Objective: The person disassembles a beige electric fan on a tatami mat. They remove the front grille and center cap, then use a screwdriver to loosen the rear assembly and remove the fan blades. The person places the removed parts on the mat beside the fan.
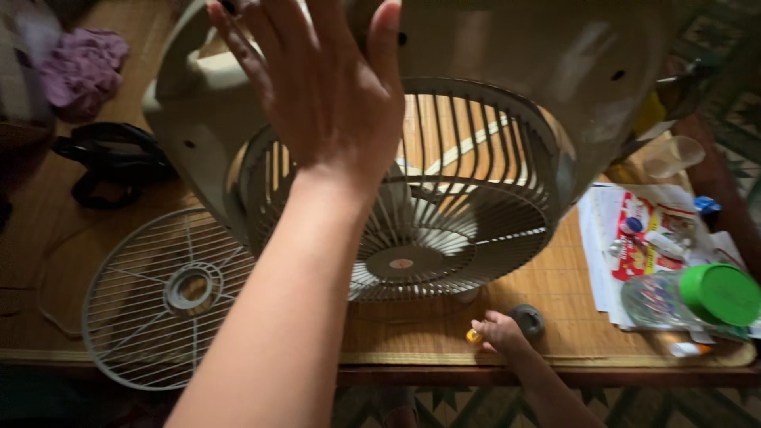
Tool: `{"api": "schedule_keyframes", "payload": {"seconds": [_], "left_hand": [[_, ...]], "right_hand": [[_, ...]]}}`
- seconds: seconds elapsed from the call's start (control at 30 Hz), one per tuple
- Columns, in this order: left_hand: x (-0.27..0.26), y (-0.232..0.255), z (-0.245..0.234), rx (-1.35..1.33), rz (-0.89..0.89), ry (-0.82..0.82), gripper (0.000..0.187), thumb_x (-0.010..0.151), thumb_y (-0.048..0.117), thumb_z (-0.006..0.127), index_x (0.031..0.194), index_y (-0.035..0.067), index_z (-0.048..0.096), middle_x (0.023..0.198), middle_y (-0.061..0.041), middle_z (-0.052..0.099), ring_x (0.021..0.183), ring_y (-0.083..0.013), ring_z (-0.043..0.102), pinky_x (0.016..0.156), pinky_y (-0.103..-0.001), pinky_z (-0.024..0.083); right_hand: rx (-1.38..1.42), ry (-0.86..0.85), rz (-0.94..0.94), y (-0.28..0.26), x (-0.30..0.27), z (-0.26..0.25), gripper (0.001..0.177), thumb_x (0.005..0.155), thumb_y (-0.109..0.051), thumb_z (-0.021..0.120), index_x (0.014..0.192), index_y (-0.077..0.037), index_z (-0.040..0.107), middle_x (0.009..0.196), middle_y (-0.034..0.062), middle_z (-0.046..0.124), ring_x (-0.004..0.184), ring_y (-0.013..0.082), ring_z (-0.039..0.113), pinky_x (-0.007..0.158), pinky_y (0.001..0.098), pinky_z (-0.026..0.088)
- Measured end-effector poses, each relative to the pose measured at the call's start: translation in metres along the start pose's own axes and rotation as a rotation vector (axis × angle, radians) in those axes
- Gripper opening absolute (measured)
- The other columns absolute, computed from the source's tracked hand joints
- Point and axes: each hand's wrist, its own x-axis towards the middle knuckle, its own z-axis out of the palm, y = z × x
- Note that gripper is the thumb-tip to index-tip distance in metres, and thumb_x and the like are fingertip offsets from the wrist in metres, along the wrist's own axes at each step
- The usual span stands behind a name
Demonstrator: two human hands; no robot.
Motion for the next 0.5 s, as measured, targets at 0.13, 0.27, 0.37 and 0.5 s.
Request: {"api": "schedule_keyframes", "payload": {"seconds": [0.13, 0.27, 0.37, 0.5], "left_hand": [[-0.001, 0.001, 0.000, 0.006, 0.005, -0.054, 0.064, 0.111, 0.054, 0.043, 0.148, 0.002, 0.042, 0.152, -0.028, 0.041, 0.145, -0.0456, 0.037, 0.125, -0.064, 0.017], [-0.002, 0.000, 0.003, -0.007, 0.025, 0.015, 0.062, 0.111, 0.052, 0.046, 0.144, 0.000, 0.046, 0.150, -0.030, 0.043, 0.143, -0.0485, 0.037, 0.123, -0.064, 0.020], [-0.004, -0.001, 0.005, -0.007, 0.028, 0.011, 0.061, 0.111, 0.051, 0.048, 0.143, -0.001, 0.047, 0.148, -0.030, 0.044, 0.142, -0.0493, 0.037, 0.122, -0.065, 0.021], [-0.007, 0.000, 0.002, 0.004, 0.027, -0.012, 0.060, 0.111, 0.051, 0.047, 0.143, 0.001, 0.048, 0.147, -0.028, 0.046, 0.142, -0.0483, 0.039, 0.122, -0.065, 0.022]], "right_hand": [[-1.561, -0.046, -1.388, 0.009, -0.003, -0.014, 0.075, 0.079, -0.031, 0.078, 0.140, 0.002, 0.050, 0.114, 0.0133, 0.065, 0.106, 0.0303, 0.062, 0.107, 0.0431, 0.040], [-1.485, -0.234, -1.148, 0.009, 0.007, -0.007, 0.048, 0.090, -0.027, 0.067, 0.131, -0.004, 0.056, 0.107, 0.0030, 0.067, 0.105, 0.0218, 0.062, 0.108, 0.0382, 0.038], [-1.724, -0.407, -0.745, -0.001, 0.022, 0.001, 0.036, 0.097, -0.026, 0.060, 0.128, -0.008, 0.058, 0.103, -0.0015, 0.065, 0.101, 0.0175, 0.061, 0.105, 0.0385, 0.039], [-1.949, -0.667, -0.109, -0.005, 0.028, 0.003, 0.026, 0.102, -0.026, 0.053, 0.124, -0.015, 0.063, 0.097, -0.0064, 0.062, 0.095, 0.0118, 0.059, 0.101, 0.0398, 0.039]]}}
